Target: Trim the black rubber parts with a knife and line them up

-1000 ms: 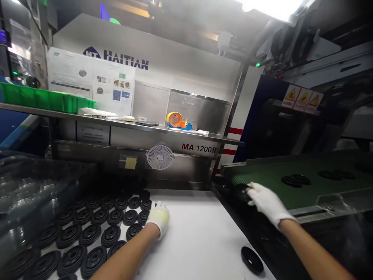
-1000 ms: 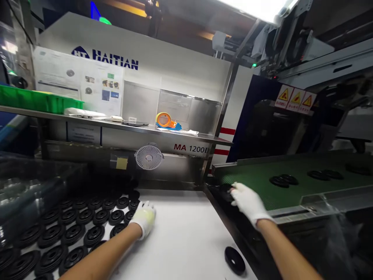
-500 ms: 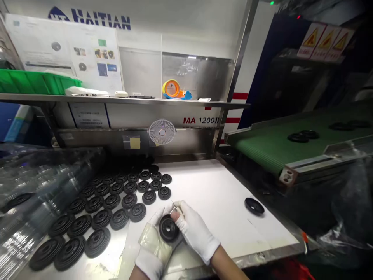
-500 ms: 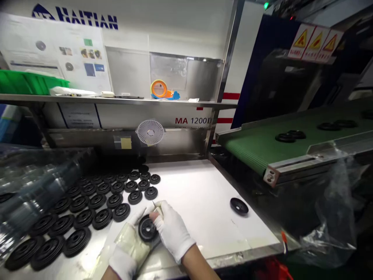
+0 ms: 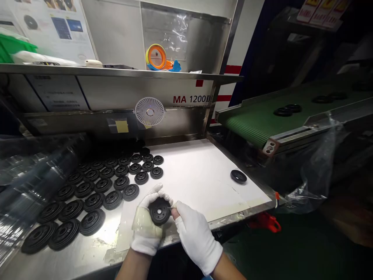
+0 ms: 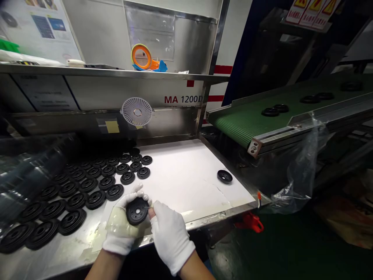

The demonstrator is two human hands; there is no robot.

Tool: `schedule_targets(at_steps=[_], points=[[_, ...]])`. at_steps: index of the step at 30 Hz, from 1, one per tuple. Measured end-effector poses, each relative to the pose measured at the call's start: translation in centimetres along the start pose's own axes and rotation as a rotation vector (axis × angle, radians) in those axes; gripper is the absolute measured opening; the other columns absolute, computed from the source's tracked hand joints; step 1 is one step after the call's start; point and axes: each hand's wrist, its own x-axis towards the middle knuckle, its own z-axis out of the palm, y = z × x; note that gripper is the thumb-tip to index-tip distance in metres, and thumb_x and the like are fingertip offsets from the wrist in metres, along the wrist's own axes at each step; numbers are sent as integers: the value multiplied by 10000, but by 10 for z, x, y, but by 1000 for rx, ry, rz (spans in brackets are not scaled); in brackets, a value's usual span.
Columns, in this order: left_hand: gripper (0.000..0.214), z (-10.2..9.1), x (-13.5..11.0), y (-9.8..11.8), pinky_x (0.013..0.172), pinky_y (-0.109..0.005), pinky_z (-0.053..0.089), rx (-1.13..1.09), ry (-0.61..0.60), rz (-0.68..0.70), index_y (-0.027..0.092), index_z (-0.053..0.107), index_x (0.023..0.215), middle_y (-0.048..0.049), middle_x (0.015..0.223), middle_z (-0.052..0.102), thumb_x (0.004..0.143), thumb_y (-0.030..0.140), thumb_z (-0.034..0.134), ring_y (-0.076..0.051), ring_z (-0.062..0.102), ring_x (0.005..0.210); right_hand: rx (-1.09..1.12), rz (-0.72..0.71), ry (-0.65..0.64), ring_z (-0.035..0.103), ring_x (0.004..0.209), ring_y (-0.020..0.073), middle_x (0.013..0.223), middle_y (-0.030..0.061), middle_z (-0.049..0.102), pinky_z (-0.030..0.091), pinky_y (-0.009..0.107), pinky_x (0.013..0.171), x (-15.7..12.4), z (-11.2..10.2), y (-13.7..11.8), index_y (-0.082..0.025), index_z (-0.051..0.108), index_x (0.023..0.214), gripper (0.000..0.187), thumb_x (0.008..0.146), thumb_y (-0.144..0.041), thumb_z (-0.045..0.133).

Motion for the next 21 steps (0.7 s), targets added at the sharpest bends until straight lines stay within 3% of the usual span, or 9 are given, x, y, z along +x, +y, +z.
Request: schedule_targets(at_steps=[4, 9, 21], points=[[316, 5, -9, 0, 689, -303, 521, 110, -13, 82, 156, 609, 1015, -20, 724, 589, 700, 129, 609, -144, 586, 669, -99, -43, 19, 499, 626, 121, 713, -36, 592, 253, 250, 574, 1, -1, -3, -230, 521, 804, 205, 951, -278, 387], [317, 4, -6, -2, 736, -305, 511, 210, -59, 311, 164, 606, 1004, -11, 741, 591, 693, 108, 634, -141, 591, 710, -114, -52, 21, 509, 623, 129, 707, -48, 593, 227, 269, 572, -6, 7, -7, -246, 514, 814, 181, 951, -270, 398], [271, 8, -1, -2, 708, -298, 515, 80, -11, 226, 165, 616, 1022, 10, 688, 552, 750, 162, 622, -121, 564, 675, -132, -35, 53, 517, 633, 136, 719, -30, 600, 226, 265, 572, -3, 8, -5, -233, 501, 823, 238, 977, -314, 339]])
